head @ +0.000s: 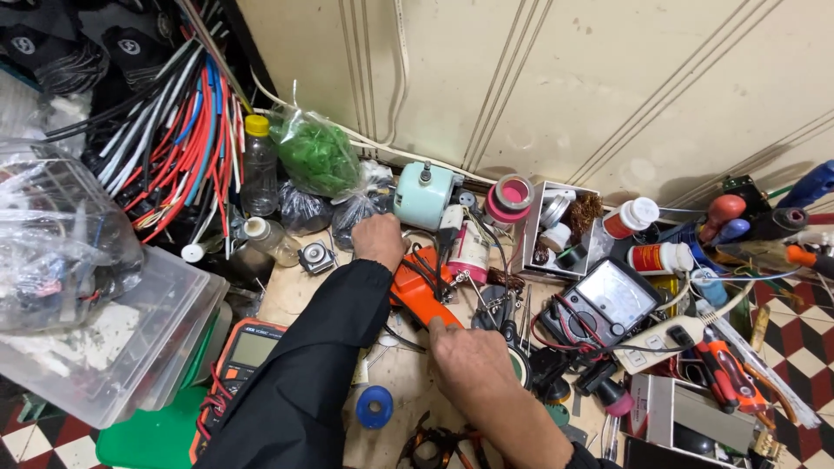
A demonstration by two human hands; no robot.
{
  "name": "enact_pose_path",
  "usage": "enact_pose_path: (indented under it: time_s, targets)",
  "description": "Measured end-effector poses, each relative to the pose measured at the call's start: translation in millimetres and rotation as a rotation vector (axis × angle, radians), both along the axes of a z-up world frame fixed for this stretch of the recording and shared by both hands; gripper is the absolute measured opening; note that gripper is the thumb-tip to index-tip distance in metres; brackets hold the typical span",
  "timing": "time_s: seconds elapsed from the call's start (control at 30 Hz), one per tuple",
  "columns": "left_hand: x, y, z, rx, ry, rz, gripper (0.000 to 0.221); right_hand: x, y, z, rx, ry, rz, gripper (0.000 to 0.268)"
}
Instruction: Assembling a small electric motor by fitting a coil into a plastic housing on a cluttered workbench.
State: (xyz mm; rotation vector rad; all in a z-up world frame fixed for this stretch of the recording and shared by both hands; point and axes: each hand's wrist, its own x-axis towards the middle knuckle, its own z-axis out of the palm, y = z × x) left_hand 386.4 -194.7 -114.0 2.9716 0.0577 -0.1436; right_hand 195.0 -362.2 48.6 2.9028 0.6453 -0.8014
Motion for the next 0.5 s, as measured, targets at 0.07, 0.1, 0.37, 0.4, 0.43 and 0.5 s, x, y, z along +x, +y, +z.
enact_pose_path:
  time_s: [0.07,0.1,0.37,0.4,0.43,0.5]
  targets:
    - [3.3,-2.1,-7.8,-0.069,-0.061,0.026,0.02,-0.6,1.3,3.5,-0.004,-0.021,0.005,0.018]
    - [1.5,-2.3,-2.9,-0.071,-0.065,0.019,0.02,0.0,2.3,2.6,-0.005,-0.025,-0.001,0.018]
    - [-20.1,-3.0,3.6,0.177,-0.388,-0.13,0.02,1.8,-4.6,-22.5,-0.009,-0.035,0.014,0.038]
    - [-17.2,1.5,7.3,0.18,-0.387,-0.132,0.02,3.0,-5.4,-21.9,-0.005,-0.034,0.013,0.038]
    - [-15.9,7.1,10.7,0.178,-0.462,-0.174,0.013,3.0,-5.5,-21.6,-0.015,-0.045,-0.002,0.033]
    - [-12.3,21.8,20.1,0.181,-0.534,-0.218,0.012,3.9,-9.1,-35.4,-0.017,-0.054,-0.017,0.028]
